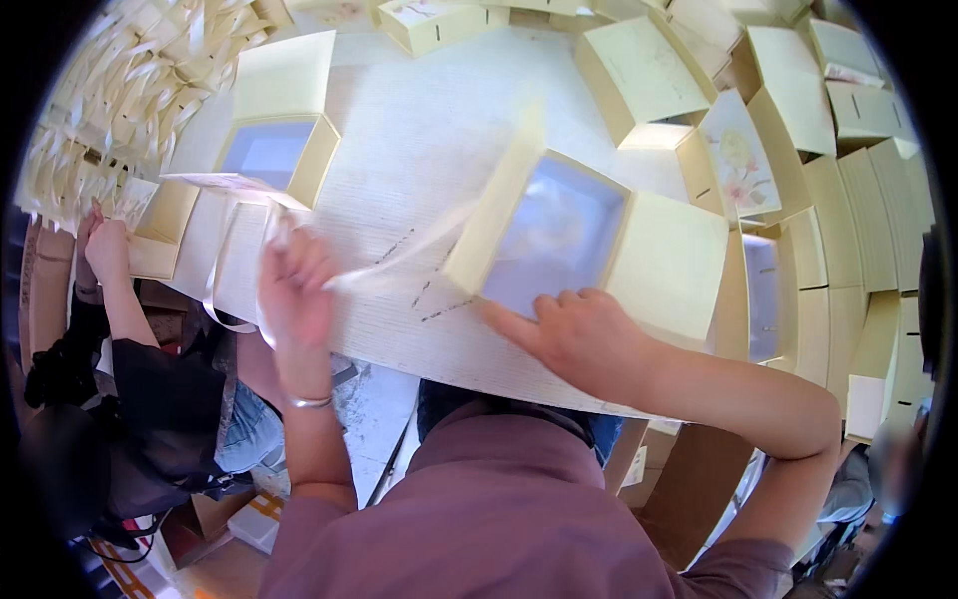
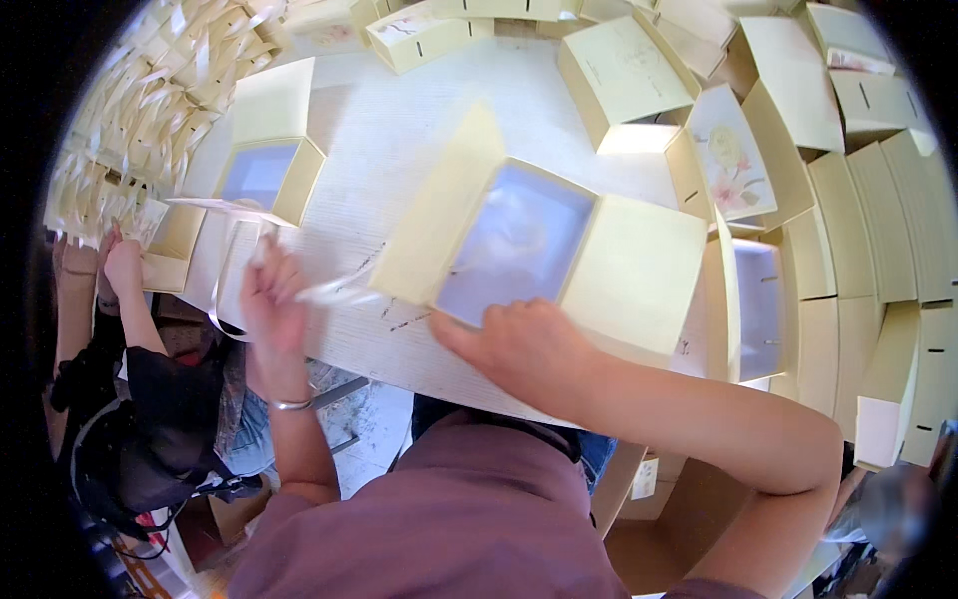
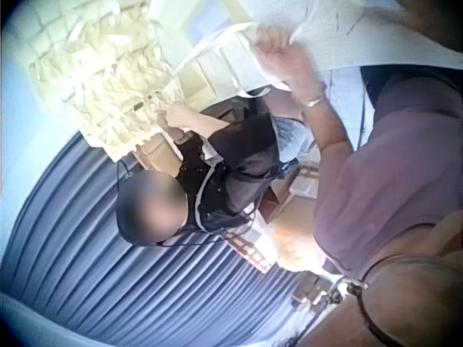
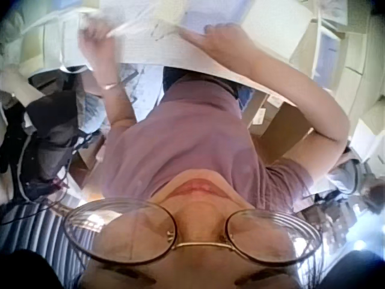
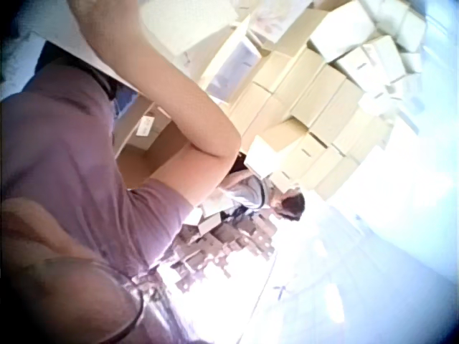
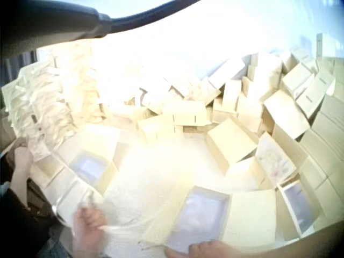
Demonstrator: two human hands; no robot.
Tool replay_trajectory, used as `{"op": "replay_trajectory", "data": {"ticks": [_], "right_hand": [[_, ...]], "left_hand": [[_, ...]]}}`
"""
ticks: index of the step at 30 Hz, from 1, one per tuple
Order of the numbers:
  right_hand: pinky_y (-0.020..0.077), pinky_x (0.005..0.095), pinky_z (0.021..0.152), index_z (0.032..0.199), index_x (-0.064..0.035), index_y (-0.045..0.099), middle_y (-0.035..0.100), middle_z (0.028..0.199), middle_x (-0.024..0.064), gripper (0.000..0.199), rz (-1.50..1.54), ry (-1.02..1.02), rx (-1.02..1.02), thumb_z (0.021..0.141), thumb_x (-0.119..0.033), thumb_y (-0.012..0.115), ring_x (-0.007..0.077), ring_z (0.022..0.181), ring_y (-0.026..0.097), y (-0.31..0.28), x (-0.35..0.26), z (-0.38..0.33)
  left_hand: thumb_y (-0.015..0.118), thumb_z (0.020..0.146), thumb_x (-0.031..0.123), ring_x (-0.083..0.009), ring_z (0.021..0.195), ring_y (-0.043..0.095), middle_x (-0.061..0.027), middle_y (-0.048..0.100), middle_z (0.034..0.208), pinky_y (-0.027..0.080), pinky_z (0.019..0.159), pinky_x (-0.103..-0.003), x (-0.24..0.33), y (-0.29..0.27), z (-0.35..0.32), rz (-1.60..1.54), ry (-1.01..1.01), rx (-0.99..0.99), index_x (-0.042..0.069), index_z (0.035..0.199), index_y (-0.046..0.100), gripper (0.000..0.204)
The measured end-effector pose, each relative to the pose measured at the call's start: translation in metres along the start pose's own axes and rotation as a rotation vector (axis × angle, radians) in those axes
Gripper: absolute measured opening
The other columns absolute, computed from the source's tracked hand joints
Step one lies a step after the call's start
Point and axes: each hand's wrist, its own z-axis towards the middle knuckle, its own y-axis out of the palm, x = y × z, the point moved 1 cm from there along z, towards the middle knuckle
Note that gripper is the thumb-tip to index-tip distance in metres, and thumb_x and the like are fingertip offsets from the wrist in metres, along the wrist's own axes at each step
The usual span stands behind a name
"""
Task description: The person repeatedly opens small cardboard boxes, places a white ribbon inside each one, and closes the lid. The process is performed one box at a time on a table with many similar boxes nearby.
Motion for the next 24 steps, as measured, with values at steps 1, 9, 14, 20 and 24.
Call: {"op": "replay_trajectory", "data": {"ticks": [1, 9, 14, 20, 24], "right_hand": [[0.0421, 0.0290, 0.059, 0.118, -0.0044, 0.036, 0.053, 0.068, 0.0055, 0.047, -0.005, 0.051, -0.071, 0.073, -0.009, 0.048, 0.0213, 0.060, 0.054, 0.003, 0.006, -0.004], [0.0406, 0.0323, 0.070, 0.090, -0.0050, 0.046, 0.052, 0.068, 0.0066, 0.017, -0.069, -0.224, 0.119, 0.074, -0.008, 0.048, 0.0234, 0.071, 0.051, 0.001, 0.043, 0.023], [0.0395, 0.0329, 0.076, 0.083, -0.0056, 0.048, 0.052, 0.069, 0.0071, 0.010, -0.114, -0.372, 0.282, 0.073, -0.005, 0.048, 0.0235, 0.071, 0.051, -0.008, 0.063, 0.136], [0.0328, 0.0361, 0.092, 0.100, -0.0051, 0.049, 0.053, 0.082, 0.0107, 0.027, -0.218, -0.337, 0.427, 0.074, -0.009, 0.051, 0.0254, 0.088, 0.051, -0.019, 0.069, 0.221], [0.0329, 0.0396, 0.092, 0.109, -0.0064, 0.048, 0.049, 0.100, 0.0160, 0.037, -0.197, -0.343, 0.896, 0.075, -0.018, 0.054, 0.0300, 0.101, 0.045, -0.043, 0.083, 0.229]], "left_hand": [[0.035, 0.091, 0.019, -0.0057, 0.048, 0.024, 0.0037, 0.023, 0.054, 0.026, 0.043, -0.020, 0.020, -0.009, -0.010, 0.107, 0.089, -0.024, 0.006, 0.094, 0.046, 0.017], [0.039, 0.088, 0.015, -0.0018, 0.043, 0.024, 0.0046, 0.029, 0.053, 0.019, 0.038, -0.018, 0.037, -0.039, -0.092, 1.037, 0.632, 0.426, 0.007, 0.086, 0.041, 0.009], [0.043, 0.086, 0.010, -0.0014, 0.045, 0.031, 0.0042, 0.034, 0.055, 0.024, 0.040, -0.017, 0.046, -0.042, -0.093, 1.128, 0.648, 0.577, 0.003, 0.078, 0.045, 0.011], [0.047, 0.085, 0.022, -0.0178, 0.064, 0.048, -0.0048, 0.051, 0.069, 0.038, 0.061, -0.030, 0.056, 0.015, -0.051, 1.862, 1.187, 0.367, 0.003, 0.093, 0.047, 0.021], [0.042, 0.086, 0.040, -0.0260, 0.081, 0.051, -0.0117, 0.055, 0.088, 0.038, 0.077, -0.036, 0.044, 0.076, -0.055, 1.085, 1.025, -0.260, 0.004, 0.096, 0.047, 0.037]]}}
